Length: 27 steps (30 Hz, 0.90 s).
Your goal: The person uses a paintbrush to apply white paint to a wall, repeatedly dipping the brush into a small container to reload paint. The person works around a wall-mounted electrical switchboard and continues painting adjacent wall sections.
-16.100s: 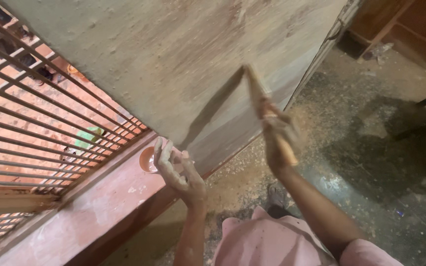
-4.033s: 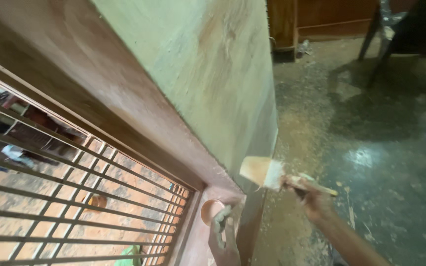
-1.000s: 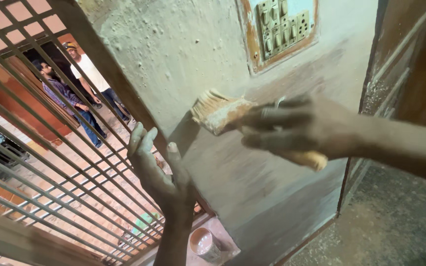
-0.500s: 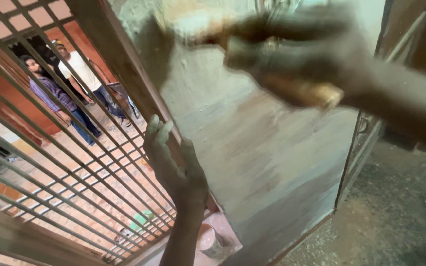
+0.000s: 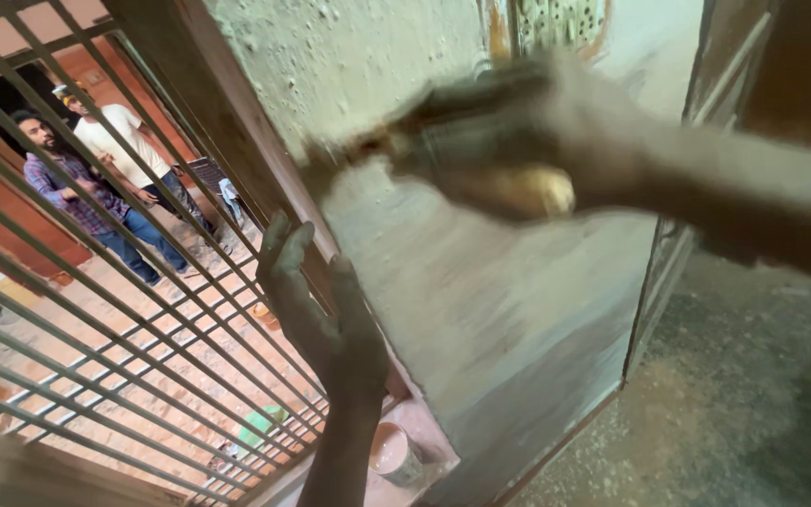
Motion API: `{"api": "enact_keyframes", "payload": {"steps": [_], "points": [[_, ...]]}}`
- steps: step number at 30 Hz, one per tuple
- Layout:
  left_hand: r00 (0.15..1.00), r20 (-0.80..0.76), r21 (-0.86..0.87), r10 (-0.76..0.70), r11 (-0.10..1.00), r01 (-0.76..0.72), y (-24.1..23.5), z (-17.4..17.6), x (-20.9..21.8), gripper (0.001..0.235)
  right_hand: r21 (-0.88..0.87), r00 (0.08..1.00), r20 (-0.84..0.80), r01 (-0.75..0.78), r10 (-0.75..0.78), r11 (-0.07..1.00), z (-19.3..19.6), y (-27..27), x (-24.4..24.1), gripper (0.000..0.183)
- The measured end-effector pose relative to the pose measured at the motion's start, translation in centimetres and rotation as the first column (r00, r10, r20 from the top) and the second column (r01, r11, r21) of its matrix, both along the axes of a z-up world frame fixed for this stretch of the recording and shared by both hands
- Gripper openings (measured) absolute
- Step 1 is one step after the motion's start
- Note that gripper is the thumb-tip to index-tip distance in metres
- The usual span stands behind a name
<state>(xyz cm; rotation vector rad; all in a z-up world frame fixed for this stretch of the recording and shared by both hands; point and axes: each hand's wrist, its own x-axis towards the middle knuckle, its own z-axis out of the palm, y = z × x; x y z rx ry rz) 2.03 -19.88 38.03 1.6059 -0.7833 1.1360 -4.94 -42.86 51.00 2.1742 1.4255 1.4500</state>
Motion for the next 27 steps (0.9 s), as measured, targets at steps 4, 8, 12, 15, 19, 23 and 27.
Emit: {"api": "enact_keyframes", "payload": {"steps": [4, 8, 12, 15, 19, 23, 27], "points": [[0.999, -0.009, -0.029, -0.038, 0.999, 0.038, 0.2, -0.3, -0.8, 0.031, 0.096, 0.995, 0.048, -0.091, 0.087, 0.991, 2.3, -0.5, 0.9, 0.011], [0.999, -0.033, -0.042, -0.020, 0.999, 0.019, 1.2, -0.9, -1.2, 0.030, 0.034, 0.985, 0.170, -0.015, 0.009, 0.999, 0.4, 1.3, 0.6, 0.020], [0.999, -0.043, -0.049, -0.029, 0.998, 0.027, 2.0, -1.4, -0.9, 0.031, -0.057, 0.981, 0.189, 0.043, -0.031, 0.997, -4.5, 4.2, 0.3, 0.014], [0.997, -0.063, -0.054, -0.047, 0.998, 0.044, 2.1, -1.8, -1.1, 0.031, -0.034, 1.000, 0.008, 0.004, -0.004, 0.999, -7.6, 4.9, -0.9, 0.010], [0.997, -0.068, -0.033, -0.024, 0.999, 0.021, 1.7, -2.1, -1.6, 0.032, -0.002, 0.992, -0.119, -0.051, 0.051, 0.999, -7.4, 4.0, -2.1, 0.008], [0.997, -0.048, -0.029, 0.059, 0.998, -0.061, 0.4, -2.2, -1.8, 0.029, 0.034, 0.996, -0.083, -0.009, 0.011, 0.999, -3.0, 2.3, -1.0, 0.010], [0.996, -0.013, -0.032, 0.090, 0.995, -0.090, -1.4, -2.1, -2.5, 0.029, 0.043, 0.989, 0.120, -0.094, 0.088, 0.995, 0.4, -0.7, 0.1, 0.016]]}}
